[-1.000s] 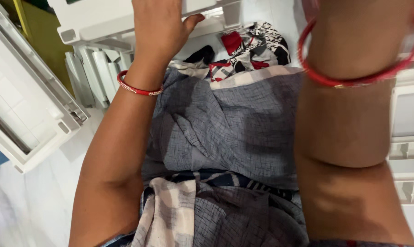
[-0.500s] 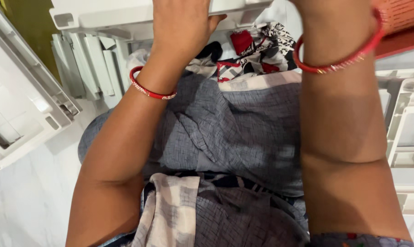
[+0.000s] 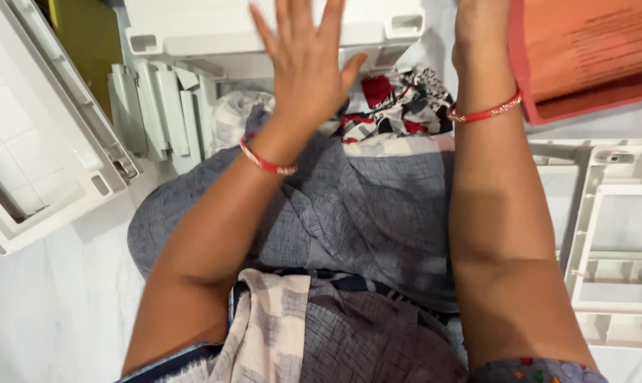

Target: The person assembles white plastic frames by inserting square rods into the corners of rectangular frames. They handle multiple frames and rods, connecting them together on the floor.

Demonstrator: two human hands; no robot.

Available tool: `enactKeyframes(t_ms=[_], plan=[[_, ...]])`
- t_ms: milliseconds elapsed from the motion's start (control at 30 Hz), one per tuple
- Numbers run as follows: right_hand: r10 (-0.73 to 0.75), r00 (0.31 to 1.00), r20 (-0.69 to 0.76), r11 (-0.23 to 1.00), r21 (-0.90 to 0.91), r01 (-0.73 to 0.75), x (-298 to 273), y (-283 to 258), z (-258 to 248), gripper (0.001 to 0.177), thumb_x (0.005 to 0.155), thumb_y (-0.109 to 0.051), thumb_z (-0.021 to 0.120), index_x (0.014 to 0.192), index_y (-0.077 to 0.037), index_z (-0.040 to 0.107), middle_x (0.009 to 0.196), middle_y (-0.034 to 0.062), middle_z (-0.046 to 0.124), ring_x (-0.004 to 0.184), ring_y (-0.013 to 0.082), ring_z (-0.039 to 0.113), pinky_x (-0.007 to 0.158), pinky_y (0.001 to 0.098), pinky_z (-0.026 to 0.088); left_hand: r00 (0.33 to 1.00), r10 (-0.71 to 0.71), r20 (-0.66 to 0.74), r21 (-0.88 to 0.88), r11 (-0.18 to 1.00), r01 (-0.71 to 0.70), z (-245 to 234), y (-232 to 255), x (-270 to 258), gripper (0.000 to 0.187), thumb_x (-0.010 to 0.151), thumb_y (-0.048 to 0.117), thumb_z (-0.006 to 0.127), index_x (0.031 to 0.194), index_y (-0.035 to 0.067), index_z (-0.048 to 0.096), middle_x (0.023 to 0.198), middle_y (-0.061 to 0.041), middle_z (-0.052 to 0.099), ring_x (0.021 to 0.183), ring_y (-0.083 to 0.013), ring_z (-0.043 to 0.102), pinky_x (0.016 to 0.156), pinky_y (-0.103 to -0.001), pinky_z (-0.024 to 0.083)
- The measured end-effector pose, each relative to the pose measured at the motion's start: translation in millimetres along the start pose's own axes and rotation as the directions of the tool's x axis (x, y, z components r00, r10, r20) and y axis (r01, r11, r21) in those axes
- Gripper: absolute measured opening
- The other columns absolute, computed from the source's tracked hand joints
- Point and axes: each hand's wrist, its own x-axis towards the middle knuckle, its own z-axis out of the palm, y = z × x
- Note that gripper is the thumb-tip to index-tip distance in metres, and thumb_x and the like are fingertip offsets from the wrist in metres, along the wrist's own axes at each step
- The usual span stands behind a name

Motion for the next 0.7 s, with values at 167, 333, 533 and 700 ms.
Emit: enactKeyframes(t_ms=[167, 333, 533, 700], plan=[[0.033, 0.951, 0.307, 0.947, 0.295, -0.128, -21.7, -46.8, 32.4, 0.059, 0.101, -0.062, 0.056, 0.122, -0.008, 0.069, 0.115, 0.0057, 0.073, 0.106, 0.0197, 0.067, 0.098, 0.0415, 0.052, 0.963, -0.242, -0.117, -0.246, 0.947, 0.208, 17.4, 16.0, -33.8, 0.116, 0.088, 0.054, 0.082, 0.165, 0.010, 0.007, 0.166, -0.030, -0.015, 0.152, -0.0571, -0.017, 0.117, -0.081, 0.002], [0.169, 0.930, 0.327, 0.923, 0.279, -0.266, -53.7, -77.5, 67.4, 0.071, 0.095, -0.065, 0.056, 0.133, -0.006, 0.062, 0.136, 0.0135, 0.067, 0.126, 0.0236, 0.061, 0.111, 0.0420, 0.043, 0.972, -0.199, -0.123, -0.324, 0.934, 0.150, 45.7, -14.6, -34.0, 0.112, 0.099, 0.071, 0.066, 0.169, 0.017, -0.002, 0.169, -0.024, -0.024, 0.153, -0.0568, -0.026, 0.120, -0.080, 0.008], [0.281, 0.908, 0.312, 0.935, 0.124, -0.332, -104.3, -84.0, 115.0, 0.068, 0.093, -0.067, 0.052, 0.120, -0.004, 0.051, 0.123, 0.0172, 0.064, 0.119, 0.0282, 0.063, 0.098, 0.0442, 0.055, 0.953, -0.237, -0.188, -0.340, 0.926, 0.163, 69.5, -94.8, -27.2, 0.094, 0.108, 0.072, 0.057, 0.168, 0.027, 0.001, 0.173, -0.008, -0.019, 0.157, -0.0439, -0.024, 0.127, -0.073, 0.006], [0.190, 0.835, 0.517, 0.982, -0.088, -0.169, -161.4, -80.9, 168.2, 0.063, 0.098, -0.060, 0.051, 0.121, -0.002, 0.058, 0.114, 0.0181, 0.072, 0.108, 0.0282, 0.069, 0.095, 0.0379, 0.054, 0.966, -0.257, -0.030, -0.354, 0.906, 0.230, 21.9, -177.8, -6.3, 0.085, 0.112, 0.065, 0.062, 0.169, 0.013, 0.027, 0.177, -0.017, -0.001, 0.160, -0.0455, -0.015, 0.138, -0.071, 0.005]])
